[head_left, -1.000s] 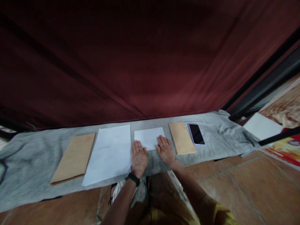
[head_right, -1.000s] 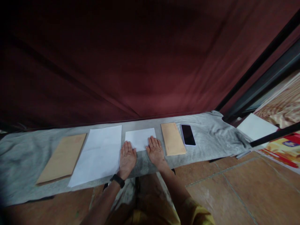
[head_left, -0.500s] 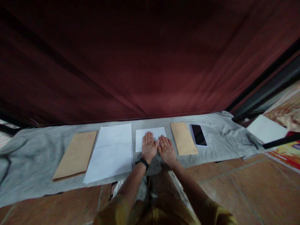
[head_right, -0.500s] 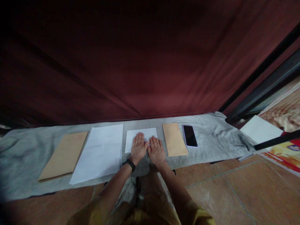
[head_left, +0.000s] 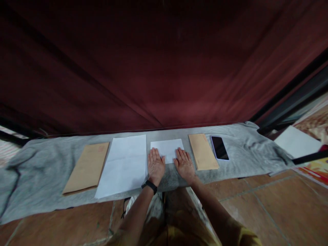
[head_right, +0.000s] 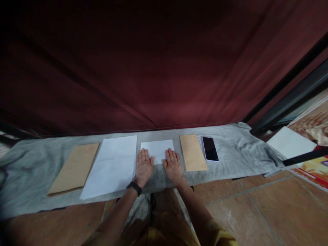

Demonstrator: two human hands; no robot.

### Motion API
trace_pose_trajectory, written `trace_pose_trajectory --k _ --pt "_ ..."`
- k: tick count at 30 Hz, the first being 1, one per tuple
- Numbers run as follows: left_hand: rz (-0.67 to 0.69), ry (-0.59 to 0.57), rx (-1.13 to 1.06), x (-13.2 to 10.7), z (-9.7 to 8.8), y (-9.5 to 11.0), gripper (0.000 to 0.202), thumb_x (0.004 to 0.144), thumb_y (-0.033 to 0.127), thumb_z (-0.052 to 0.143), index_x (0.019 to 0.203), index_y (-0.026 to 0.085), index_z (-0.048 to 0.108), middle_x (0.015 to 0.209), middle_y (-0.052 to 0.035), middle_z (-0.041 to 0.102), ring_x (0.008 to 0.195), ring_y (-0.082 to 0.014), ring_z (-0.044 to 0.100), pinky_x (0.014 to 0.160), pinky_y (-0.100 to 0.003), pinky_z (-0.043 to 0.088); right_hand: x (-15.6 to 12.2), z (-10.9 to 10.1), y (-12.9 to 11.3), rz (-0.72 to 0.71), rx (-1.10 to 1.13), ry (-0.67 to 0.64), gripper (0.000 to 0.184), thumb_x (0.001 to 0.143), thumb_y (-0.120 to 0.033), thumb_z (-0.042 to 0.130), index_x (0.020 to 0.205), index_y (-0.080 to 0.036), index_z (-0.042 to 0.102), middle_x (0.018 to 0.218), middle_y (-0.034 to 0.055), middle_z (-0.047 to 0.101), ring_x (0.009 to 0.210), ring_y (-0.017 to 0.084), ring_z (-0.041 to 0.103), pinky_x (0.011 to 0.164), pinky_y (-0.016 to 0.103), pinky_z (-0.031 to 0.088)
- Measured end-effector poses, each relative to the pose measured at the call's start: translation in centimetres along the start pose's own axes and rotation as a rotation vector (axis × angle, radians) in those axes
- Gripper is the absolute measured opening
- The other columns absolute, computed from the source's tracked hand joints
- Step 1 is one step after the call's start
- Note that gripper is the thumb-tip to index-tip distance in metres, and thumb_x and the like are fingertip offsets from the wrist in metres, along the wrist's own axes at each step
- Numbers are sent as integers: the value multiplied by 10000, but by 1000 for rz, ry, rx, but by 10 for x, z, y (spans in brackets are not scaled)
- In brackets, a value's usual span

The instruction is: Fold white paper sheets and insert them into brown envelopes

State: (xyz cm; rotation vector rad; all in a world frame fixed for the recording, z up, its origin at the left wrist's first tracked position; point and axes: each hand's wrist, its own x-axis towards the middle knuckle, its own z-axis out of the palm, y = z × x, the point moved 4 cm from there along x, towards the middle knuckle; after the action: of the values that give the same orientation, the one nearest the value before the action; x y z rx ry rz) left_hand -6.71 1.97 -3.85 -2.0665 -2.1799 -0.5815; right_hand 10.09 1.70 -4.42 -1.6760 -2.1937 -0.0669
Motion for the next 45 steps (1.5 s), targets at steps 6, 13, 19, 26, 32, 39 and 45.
trace_pose_trajectory --k 6,13,19,26,32,39,45 --pt "89 -16 -25 -30 -13 9 584 1020 314 341 1558 89 322 1612 -180 352 1524 -292 263 1223 -527 284 0 1 0 2 -12 -8 536 1050 -362 382 1534 -132 408 1568 126 433 1454 258 392 1182 458 293" --pt "324 -158 -37 -50 -23 20 508 1005 391 447 1491 247 473 1598 -85 408 1505 -287 317 1219 -544 288 1 3 1 6 -5 -14 519 1043 -348 387 1508 -126 449 1562 127 445 1431 270 422 1173 451 293" --pt "336 -173 -24 -50 -26 20 510 999 417 458 1476 240 493 1590 -81 423 1494 -293 338 1216 -543 291 19 -4 6 40 18 -110 475 1013 -316 448 1457 -162 520 1526 120 501 1375 265 482 1151 453 316" --pt "342 -160 -25 -51 -26 19 524 998 433 453 1481 233 489 1593 -83 416 1497 -297 331 1219 -531 293 85 -9 8 -13 12 -263 458 1009 -238 427 1449 -158 527 1538 109 489 1378 236 467 1125 386 352" --pt "345 -147 -28 -50 -27 19 524 999 426 455 1488 241 475 1590 -81 424 1497 -297 331 1213 -543 301 127 -4 12 -34 8 -347 391 977 -262 504 1349 -226 618 1413 87 603 1254 221 563 1059 360 403" --pt "358 -145 -41 -51 -30 19 498 1005 433 449 1451 221 514 1577 -92 443 1483 -301 360 1204 -546 318 151 0 20 14 49 -403 325 912 -316 615 1211 -219 698 1287 99 662 1182 249 593 995 353 441" --pt "367 -108 -92 -51 -34 18 454 1002 388 472 1404 198 560 1554 -103 475 1471 -305 380 1202 -544 320 167 1 28 74 210 -482 165 840 -263 677 958 -186 764 1090 78 724 1087 232 626 915 280 464"
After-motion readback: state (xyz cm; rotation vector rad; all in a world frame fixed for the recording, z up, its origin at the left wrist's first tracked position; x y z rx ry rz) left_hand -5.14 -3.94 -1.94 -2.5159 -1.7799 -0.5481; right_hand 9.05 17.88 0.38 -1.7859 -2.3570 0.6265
